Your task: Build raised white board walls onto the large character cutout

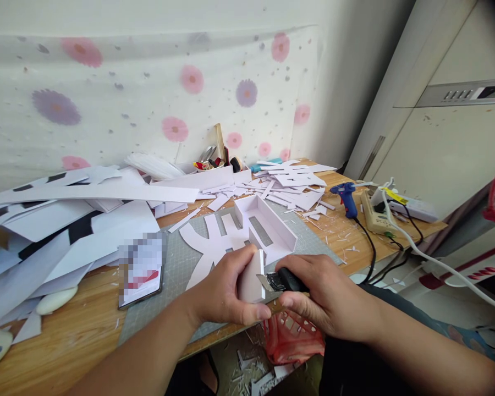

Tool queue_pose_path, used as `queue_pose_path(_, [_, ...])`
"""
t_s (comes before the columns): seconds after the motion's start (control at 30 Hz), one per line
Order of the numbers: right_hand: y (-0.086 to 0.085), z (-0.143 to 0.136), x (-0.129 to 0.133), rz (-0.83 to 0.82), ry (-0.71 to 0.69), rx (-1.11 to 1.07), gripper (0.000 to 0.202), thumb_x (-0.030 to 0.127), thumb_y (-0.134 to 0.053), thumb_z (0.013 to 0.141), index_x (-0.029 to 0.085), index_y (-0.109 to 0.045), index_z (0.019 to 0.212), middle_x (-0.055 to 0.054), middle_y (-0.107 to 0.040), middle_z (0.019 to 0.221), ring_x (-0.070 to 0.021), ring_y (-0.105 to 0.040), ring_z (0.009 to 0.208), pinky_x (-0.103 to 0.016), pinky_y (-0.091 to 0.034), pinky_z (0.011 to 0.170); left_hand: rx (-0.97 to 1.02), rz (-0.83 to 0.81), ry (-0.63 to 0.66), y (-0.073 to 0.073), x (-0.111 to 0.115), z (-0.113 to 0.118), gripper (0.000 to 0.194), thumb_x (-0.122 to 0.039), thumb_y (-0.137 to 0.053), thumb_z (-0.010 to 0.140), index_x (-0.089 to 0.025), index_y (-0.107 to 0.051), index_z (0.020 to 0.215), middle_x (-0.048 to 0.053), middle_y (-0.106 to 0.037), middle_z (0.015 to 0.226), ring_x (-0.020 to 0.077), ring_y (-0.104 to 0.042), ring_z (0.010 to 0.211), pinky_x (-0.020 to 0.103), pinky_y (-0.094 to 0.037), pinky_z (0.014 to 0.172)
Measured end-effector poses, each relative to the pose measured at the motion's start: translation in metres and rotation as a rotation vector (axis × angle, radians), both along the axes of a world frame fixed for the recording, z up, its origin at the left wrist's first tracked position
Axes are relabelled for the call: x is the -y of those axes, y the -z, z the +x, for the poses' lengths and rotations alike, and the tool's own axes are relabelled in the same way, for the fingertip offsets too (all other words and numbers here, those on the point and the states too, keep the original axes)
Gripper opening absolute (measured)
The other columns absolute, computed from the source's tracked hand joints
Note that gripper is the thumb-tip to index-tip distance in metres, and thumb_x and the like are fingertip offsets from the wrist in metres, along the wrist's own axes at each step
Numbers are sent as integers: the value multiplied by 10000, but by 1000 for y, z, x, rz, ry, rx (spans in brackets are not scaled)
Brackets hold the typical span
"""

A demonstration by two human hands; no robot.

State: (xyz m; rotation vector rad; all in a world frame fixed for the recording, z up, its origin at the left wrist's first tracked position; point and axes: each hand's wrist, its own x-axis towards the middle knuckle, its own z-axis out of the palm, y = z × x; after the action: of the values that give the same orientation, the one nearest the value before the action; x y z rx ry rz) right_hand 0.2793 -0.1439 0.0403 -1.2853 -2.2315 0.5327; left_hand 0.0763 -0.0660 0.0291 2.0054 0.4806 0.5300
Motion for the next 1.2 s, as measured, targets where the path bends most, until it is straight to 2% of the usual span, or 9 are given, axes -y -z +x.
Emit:
queue_pose_path(0.13, [2,-1,-1,12,14,5,548,617,-311,895,138,-570,957,-75,-614,782,-171,-550,690,-276,-382,626,-7,33,20,0,0,0,481,-502,-701,595,-200,-372,774,-30,-389,739,123,-314,672,231,-289,576])
queue_pose_path(0.47, [3,1,-2,43,57,10,542,625,-312,892,145,-563,883,-36,-558,708,-141,-478,612,-255,-329,566,-17,117,37,2,3,-2,492,-503,-706,585,-197,-402,822,-22,-398,756,120,-330,657,236,-310,573])
queue_pose_path(0.67, [4,0,-3,57,62,11,570,642,-291,887,143,-565,869,-41,-556,705,-145,-482,616,-257,-333,567,-34,163,25,5,3,-5,504,-501,-713,561,-192,-423,834,-17,-411,761,130,-368,671,256,-354,610])
queue_pose_path(0.97, [6,0,-1,91,62,10,583,657,-278,880,145,-557,855,-57,-569,720,-152,-500,628,-259,-351,573,-35,247,27,8,1,-7,600,-592,-702,507,-196,-453,884,-8,-446,757,142,-393,674,266,-367,616])
queue_pose_path(1.2, [11,4,-5,104,142,35,548,648,-302,880,154,-537,841,-44,-549,698,-150,-488,610,-258,-343,554,14,312,77,1,7,-4,531,-584,-685,546,-207,-367,741,-24,-418,711,120,-345,616,258,-301,570])
